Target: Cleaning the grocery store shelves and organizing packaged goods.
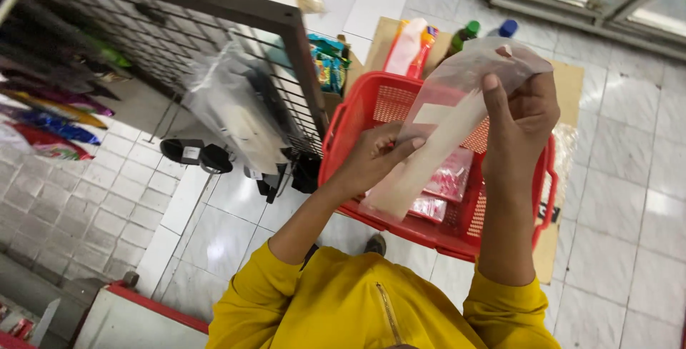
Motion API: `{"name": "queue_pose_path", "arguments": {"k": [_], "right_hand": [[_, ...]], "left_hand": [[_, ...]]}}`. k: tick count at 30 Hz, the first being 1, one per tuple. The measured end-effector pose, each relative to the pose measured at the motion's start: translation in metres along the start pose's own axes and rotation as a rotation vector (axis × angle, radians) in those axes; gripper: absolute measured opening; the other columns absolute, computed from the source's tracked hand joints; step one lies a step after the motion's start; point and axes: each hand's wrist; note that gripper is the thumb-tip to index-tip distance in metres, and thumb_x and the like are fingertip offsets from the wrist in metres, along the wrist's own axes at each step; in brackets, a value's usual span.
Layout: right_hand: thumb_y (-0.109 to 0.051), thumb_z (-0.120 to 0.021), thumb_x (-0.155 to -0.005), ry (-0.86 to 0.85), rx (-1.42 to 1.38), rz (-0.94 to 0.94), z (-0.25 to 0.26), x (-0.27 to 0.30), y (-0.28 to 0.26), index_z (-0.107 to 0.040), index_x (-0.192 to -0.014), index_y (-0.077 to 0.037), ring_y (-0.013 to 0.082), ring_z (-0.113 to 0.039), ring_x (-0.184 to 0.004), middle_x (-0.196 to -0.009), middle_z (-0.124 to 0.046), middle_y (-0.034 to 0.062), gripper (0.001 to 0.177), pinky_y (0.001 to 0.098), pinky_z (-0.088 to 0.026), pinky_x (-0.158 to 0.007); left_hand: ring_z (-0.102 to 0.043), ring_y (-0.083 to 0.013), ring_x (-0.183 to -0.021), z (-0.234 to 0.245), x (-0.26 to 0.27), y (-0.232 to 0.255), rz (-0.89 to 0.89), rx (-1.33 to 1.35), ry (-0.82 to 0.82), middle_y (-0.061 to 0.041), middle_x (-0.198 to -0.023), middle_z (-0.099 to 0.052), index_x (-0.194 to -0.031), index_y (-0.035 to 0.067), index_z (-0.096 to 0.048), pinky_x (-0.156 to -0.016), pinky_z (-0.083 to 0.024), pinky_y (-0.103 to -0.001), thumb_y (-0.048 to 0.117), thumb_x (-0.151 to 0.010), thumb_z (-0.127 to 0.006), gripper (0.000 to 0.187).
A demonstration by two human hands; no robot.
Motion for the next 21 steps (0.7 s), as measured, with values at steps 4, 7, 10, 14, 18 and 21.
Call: {"name": "queue_pose_path", "arguments": {"k": [4,7,10,14,18,21], "right_hand": [[-0.023,-0.072,-0.104,-0.024,-0.076,-0.06,-0.053,-0.002,-0.024,-0.06,-0.119,-0.005,0.0091,-0.059,-0.102,-0.112,-0.066,0.0071,0.026,0.0294,-0.056,-0.095],[-0.017,-0.069,-0.103,-0.054,-0.164,-0.2,-0.085,0.003,-0.048,-0.064,-0.125,-0.006,0.007,-0.063,-0.102,-0.119,-0.07,0.0026,0.024,0.0195,-0.05,-0.099],[-0.019,-0.067,-0.107,-0.09,-0.233,-0.161,-0.121,0.014,-0.05,-0.064,-0.116,-0.017,0.0038,-0.062,-0.1,-0.116,-0.07,-0.0014,0.01,0.0188,-0.051,-0.098],[-0.011,-0.062,-0.104,-0.084,-0.205,-0.276,-0.186,0.047,-0.055,-0.064,-0.109,-0.014,0.003,-0.05,-0.082,-0.1,-0.061,-0.0047,0.006,0.0177,-0.044,-0.078],[-0.027,-0.074,-0.096,-0.08,-0.1,-0.28,-0.257,0.092,-0.04,-0.069,-0.095,-0.01,0.0049,-0.052,-0.071,-0.077,-0.058,0.0001,0.018,0.0207,-0.045,-0.067],[-0.019,-0.072,-0.099,-0.157,-0.084,-0.297,-0.293,0.112,-0.022,-0.072,-0.094,-0.006,0.0068,-0.052,-0.077,-0.08,-0.061,0.0006,0.014,0.0229,-0.046,-0.074]], "left_hand": [[-0.055,-0.0113,-0.086,0.03,0.025,0.042,-0.03,0.005,0.06,-0.008,-0.084,-0.061,-0.093,0.002,-0.072,-0.074,-0.053,-0.029,0.019,-0.107,-0.06,0.025],[-0.054,-0.0077,-0.072,0.06,0.042,0.071,0.167,-0.102,0.069,0.001,-0.087,-0.067,-0.107,0.002,-0.072,-0.065,-0.045,-0.024,0.036,-0.103,-0.054,0.039],[-0.055,-0.0105,-0.068,0.087,0.063,0.093,0.056,-0.254,0.096,-0.001,-0.079,-0.064,-0.11,0.006,-0.076,-0.063,-0.043,-0.026,0.038,-0.103,-0.052,0.041],[-0.044,-0.0145,-0.076,0.126,0.092,0.098,-0.006,-0.344,0.165,-0.002,-0.087,-0.049,-0.109,0.001,-0.073,-0.07,-0.039,-0.028,0.025,-0.102,-0.056,0.031],[-0.06,-0.0178,-0.103,0.169,0.108,0.078,-0.267,-0.154,0.483,-0.012,-0.112,-0.061,-0.132,0.001,-0.058,-0.094,-0.051,-0.04,0.019,-0.101,-0.068,0.037],[-0.059,-0.0132,-0.101,0.2,0.111,0.073,-0.224,-0.16,0.583,-0.009,-0.114,-0.064,-0.132,0.002,-0.059,-0.093,-0.05,-0.037,0.017,-0.104,-0.064,0.032]]}}
Point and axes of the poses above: each hand's wrist, its own x-axis away from the middle knuckle, its own z-axis out of the back of the hand, y = z × x
